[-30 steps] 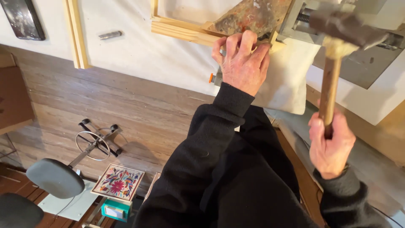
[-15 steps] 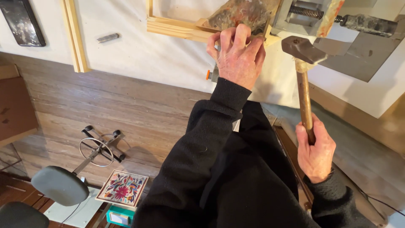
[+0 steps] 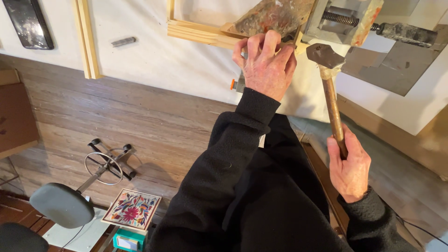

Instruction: The recorder is assembling wooden frame components using glue, clamps, and a hammer.

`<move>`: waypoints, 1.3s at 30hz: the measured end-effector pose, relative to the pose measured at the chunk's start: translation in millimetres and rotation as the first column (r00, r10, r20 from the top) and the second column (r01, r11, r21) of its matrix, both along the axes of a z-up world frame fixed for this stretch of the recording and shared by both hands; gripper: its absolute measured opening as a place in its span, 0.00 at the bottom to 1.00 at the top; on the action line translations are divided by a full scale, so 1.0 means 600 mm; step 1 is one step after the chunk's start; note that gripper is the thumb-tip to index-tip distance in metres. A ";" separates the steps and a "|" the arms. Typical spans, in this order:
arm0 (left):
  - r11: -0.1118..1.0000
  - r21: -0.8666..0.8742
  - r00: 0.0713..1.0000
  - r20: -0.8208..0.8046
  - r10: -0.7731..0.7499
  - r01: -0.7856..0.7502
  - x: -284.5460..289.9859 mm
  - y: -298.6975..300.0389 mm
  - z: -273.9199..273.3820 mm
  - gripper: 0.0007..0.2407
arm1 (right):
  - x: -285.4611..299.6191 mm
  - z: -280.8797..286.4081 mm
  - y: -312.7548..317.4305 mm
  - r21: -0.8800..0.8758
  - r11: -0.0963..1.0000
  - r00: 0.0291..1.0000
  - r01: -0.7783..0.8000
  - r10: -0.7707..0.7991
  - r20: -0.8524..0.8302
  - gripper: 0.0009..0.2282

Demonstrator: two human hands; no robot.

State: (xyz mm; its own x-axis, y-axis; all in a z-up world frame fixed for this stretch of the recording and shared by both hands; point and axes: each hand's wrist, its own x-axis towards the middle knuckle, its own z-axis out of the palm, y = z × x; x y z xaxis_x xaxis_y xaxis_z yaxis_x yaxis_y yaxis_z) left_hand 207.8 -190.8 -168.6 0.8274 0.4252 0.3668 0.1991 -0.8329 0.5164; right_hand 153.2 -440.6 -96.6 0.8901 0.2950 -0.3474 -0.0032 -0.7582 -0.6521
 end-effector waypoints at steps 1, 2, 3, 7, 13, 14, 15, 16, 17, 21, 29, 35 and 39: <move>1.000 0.004 1.000 -0.007 0.002 -0.002 0.000 -0.001 0.000 0.06 | 0.001 0.002 0.001 0.003 1.000 1.000 -0.002 0.002 -0.003 0.16; 1.000 0.009 1.000 -0.014 0.003 -0.003 0.000 -0.001 -0.001 0.06 | 0.003 0.002 0.002 0.008 1.000 1.000 -0.003 0.003 -0.006 0.16; 1.000 0.010 1.000 -0.013 0.004 -0.003 0.001 0.001 -0.001 0.06 | 0.006 0.007 0.008 0.009 1.000 1.000 -0.003 0.003 -0.005 0.16; 1.000 -0.002 1.000 -0.010 0.004 -0.004 0.002 -0.001 0.001 0.06 | 0.015 0.023 0.020 -0.003 1.000 1.000 -0.015 0.015 -0.016 0.17; 1.000 -0.011 1.000 -0.013 0.003 -0.003 0.001 0.001 0.003 0.06 | 0.024 0.037 0.032 0.001 0.995 0.994 -0.096 0.096 0.047 0.18; 1.000 -0.008 1.000 0.004 0.003 -0.003 0.000 -0.001 0.000 0.06 | 0.024 0.039 0.032 0.001 0.995 0.994 -0.100 0.100 0.050 0.18; 1.000 -0.010 1.000 0.005 0.005 -0.005 0.002 -0.001 0.002 0.06 | 0.024 0.038 0.030 -0.001 0.995 0.994 -0.101 0.101 0.051 0.18; 1.000 -0.009 1.000 0.003 0.000 0.000 0.001 0.000 0.004 0.07 | 0.022 0.037 0.029 -0.003 0.996 0.995 -0.091 0.091 0.041 0.18; 1.000 -0.008 1.000 0.000 -0.005 0.005 0.001 0.001 0.006 0.07 | 0.021 0.035 0.028 -0.005 0.997 0.996 -0.081 0.081 0.030 0.17; 1.000 -0.009 1.000 -0.013 0.002 -0.002 0.001 0.000 0.000 0.07 | 0.018 0.036 0.030 -0.021 0.997 0.997 -0.075 0.075 0.020 0.17; 1.000 -0.018 1.000 -0.023 -0.007 0.006 0.001 0.001 0.008 0.07 | 0.018 0.037 0.032 0.007 0.997 0.997 -0.079 0.079 0.019 0.18; 1.000 -0.004 0.999 -0.035 -0.002 0.002 0.002 -0.001 0.003 0.07 | 0.019 0.042 0.035 -0.019 0.996 0.996 -0.086 0.086 0.016 0.18; 1.000 -0.003 1.000 -0.025 0.006 -0.006 0.001 -0.001 0.003 0.07 | 0.020 0.042 0.036 -0.024 0.995 0.995 -0.094 0.094 0.021 0.18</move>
State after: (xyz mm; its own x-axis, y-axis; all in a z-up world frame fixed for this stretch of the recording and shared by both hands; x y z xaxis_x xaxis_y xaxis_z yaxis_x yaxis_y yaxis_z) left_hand 208.7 -191.3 -167.1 0.8339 0.4313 0.3444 0.2171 -0.8300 0.5138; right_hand 165.3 -418.9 -71.4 0.8662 0.3699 -0.3360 0.0827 -0.7692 -0.6336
